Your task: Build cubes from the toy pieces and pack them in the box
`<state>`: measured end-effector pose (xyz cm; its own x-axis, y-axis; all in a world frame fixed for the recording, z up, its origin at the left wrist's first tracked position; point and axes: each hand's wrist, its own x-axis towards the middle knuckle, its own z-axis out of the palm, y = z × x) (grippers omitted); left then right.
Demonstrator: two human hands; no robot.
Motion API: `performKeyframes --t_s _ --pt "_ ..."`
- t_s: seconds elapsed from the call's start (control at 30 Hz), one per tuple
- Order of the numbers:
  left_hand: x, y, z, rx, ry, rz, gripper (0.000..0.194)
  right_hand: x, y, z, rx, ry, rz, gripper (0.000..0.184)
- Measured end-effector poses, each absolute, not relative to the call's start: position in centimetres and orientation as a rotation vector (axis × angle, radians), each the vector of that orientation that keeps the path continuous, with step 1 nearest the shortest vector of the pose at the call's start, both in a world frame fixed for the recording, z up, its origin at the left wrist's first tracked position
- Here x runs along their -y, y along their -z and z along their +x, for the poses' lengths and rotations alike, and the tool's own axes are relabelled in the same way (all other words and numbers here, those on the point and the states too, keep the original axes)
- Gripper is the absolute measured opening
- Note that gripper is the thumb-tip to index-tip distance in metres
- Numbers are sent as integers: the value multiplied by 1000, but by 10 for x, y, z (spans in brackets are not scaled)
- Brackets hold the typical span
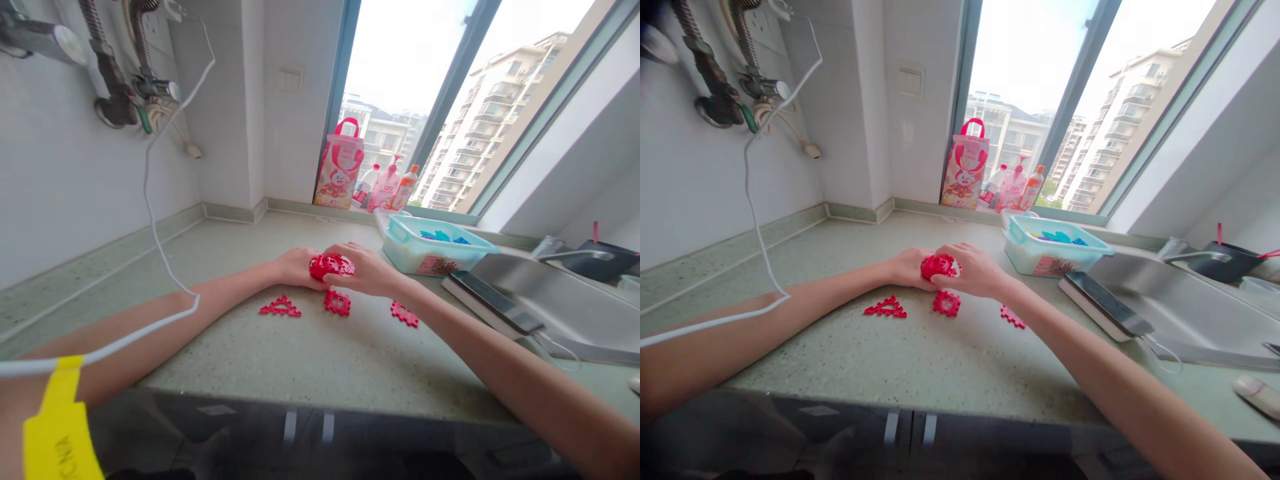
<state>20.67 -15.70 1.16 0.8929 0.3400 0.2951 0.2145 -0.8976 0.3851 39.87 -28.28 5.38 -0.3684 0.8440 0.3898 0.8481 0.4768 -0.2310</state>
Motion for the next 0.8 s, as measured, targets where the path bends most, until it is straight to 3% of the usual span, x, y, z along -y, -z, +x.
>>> performKeyframes --t_s 0.33,0.6,0.8 --pt "157 -11 206 -370 -519 2609 34 283 -33 488 2148 -26 -1683 43" --pt "155 -11 204 -372 -527 2590 37 286 -33 487 2181 -60 -1776 38" --pt "158 -12 203 -389 -516 2538 39 287 -37 486 2102 22 -1595 33"
